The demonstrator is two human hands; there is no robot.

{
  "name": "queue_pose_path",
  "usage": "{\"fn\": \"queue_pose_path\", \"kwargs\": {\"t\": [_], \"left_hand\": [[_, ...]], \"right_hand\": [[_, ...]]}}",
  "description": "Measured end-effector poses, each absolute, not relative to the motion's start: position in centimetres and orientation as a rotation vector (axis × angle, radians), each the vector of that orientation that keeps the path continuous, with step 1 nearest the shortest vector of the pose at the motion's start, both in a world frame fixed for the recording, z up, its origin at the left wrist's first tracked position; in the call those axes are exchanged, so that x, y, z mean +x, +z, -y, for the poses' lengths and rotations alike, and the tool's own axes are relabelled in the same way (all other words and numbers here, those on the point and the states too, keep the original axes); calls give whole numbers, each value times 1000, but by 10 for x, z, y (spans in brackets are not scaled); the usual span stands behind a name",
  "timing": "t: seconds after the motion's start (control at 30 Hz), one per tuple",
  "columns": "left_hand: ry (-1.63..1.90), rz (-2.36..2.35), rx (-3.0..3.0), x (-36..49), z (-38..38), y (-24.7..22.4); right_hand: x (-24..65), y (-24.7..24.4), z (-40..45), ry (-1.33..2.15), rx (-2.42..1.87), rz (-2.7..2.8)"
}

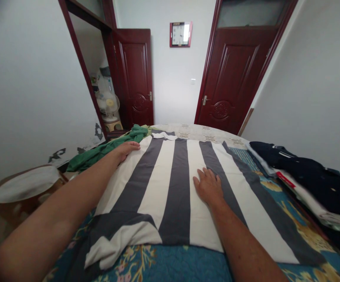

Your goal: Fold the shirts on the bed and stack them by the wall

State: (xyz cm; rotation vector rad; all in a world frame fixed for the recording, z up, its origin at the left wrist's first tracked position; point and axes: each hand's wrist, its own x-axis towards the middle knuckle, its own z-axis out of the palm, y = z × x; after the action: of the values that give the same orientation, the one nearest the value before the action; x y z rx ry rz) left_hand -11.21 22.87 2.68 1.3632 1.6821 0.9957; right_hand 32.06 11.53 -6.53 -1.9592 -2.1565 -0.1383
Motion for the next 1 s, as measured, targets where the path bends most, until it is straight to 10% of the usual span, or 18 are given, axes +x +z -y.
{"fn": "queue_pose_path", "kwargs": {"t": [1.0], "left_hand": [[399, -2448, 2242, -112, -182, 11]], "right_hand": [[321, -67, -117, -87, -2003, 2152]]}}
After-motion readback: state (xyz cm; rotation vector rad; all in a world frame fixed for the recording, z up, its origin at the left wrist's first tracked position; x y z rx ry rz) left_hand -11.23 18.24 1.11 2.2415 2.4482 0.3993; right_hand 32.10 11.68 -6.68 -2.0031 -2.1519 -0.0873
